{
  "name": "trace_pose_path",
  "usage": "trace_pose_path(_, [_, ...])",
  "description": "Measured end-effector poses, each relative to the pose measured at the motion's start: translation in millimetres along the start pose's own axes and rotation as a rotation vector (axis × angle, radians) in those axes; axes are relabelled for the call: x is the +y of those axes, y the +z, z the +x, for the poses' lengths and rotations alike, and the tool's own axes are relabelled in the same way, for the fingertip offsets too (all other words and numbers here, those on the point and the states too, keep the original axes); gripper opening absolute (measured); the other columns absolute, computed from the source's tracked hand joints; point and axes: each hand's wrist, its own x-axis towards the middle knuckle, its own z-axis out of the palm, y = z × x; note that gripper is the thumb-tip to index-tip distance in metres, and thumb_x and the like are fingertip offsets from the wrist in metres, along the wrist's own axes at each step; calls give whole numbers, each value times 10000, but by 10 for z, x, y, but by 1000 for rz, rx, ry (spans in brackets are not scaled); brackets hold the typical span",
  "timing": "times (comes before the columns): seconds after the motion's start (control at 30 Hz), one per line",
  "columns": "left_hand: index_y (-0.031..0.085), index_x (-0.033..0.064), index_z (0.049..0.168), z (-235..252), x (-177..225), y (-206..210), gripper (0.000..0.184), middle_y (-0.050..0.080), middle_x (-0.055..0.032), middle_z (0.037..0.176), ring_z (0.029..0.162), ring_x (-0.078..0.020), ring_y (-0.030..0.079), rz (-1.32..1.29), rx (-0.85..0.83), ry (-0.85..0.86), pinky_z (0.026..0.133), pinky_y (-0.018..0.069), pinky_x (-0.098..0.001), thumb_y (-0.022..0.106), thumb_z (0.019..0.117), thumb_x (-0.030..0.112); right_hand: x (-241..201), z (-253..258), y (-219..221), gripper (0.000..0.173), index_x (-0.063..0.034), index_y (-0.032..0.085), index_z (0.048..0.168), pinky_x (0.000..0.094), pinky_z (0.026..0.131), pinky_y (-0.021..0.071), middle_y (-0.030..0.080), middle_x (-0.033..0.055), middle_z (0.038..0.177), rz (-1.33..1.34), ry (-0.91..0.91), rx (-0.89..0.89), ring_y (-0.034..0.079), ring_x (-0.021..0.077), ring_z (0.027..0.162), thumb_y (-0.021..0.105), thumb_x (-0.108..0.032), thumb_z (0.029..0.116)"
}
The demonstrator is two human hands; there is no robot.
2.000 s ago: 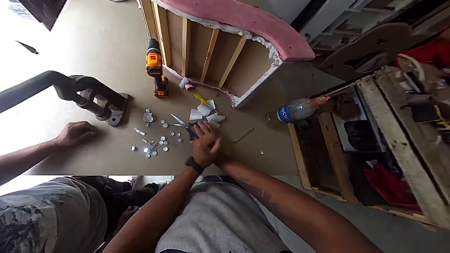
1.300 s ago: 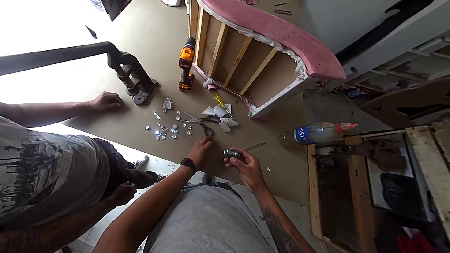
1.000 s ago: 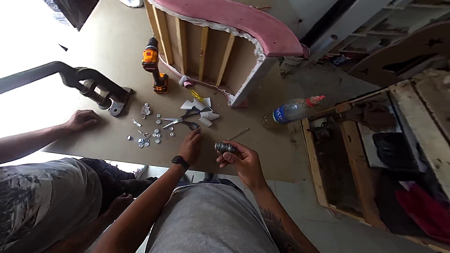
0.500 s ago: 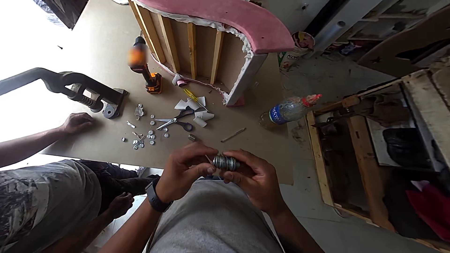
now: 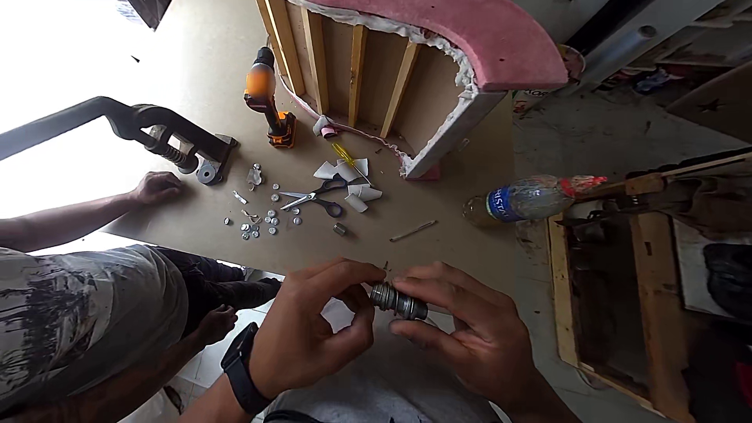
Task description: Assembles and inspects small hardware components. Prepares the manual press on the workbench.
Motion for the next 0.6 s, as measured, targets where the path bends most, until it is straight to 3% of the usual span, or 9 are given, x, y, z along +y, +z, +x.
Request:
trace_pose_path(0.23, [660,-1,1258,75,-38,-114,322,697,-126,1201,975,-239,736,-210,-47,-30,857,669,-419,713,941,26,-17,114,-18,388,-154,738,1199,315,829,639,709,31,1140,-51,-49,-14,699,168,1020,870,-238,844])
trace_pose_path(0.33, [702,9,1188,143,-63,-183,276,690,-155,1213,1116,-282,684,-294,-27,45,955,610,-460,701,986,196,-32,144,-23,393,-143,725,1209,333,849,640,707,46,1145,53,-37,-55,700,184,1033,861,-242,853])
trace_pose_path(0.4, [697,46,1198,250,-14,-146,415,674,-135,1215,1174,-278,639,-339,34,81,1000,559,-468,558,1052,409,-55,158,3,397,-123,726,1204,338,843,651,711,61,1144,145,-2,-87,710,191,1024,867,-230,849])
trace_pose_path(0.43, [679,51,1223,321,23,-104,507,673,-133,1215,1170,-276,634,-367,51,92,997,549,-469,465,1069,484,-68,165,23,394,-114,724,1204,340,852,652,712,63,1146,173,7,-106,712,191,1026,863,-231,854])
trace_pose_path(0.5, [657,25,1222,430,79,-2,606,686,-128,1112,1039,-242,661,-422,82,93,910,573,-429,352,1086,531,-99,163,73,375,-117,726,1194,347,883,645,723,55,1149,168,-2,-132,713,187,1046,851,-251,866])
trace_pose_path(0.6, [641,20,1143,407,23,-4,577,627,-89,943,830,-186,629,-383,86,90,736,576,-360,396,1072,537,-131,175,93,357,-128,720,1190,331,904,632,706,57,1192,116,-76,-139,698,184,1086,848,-215,869])
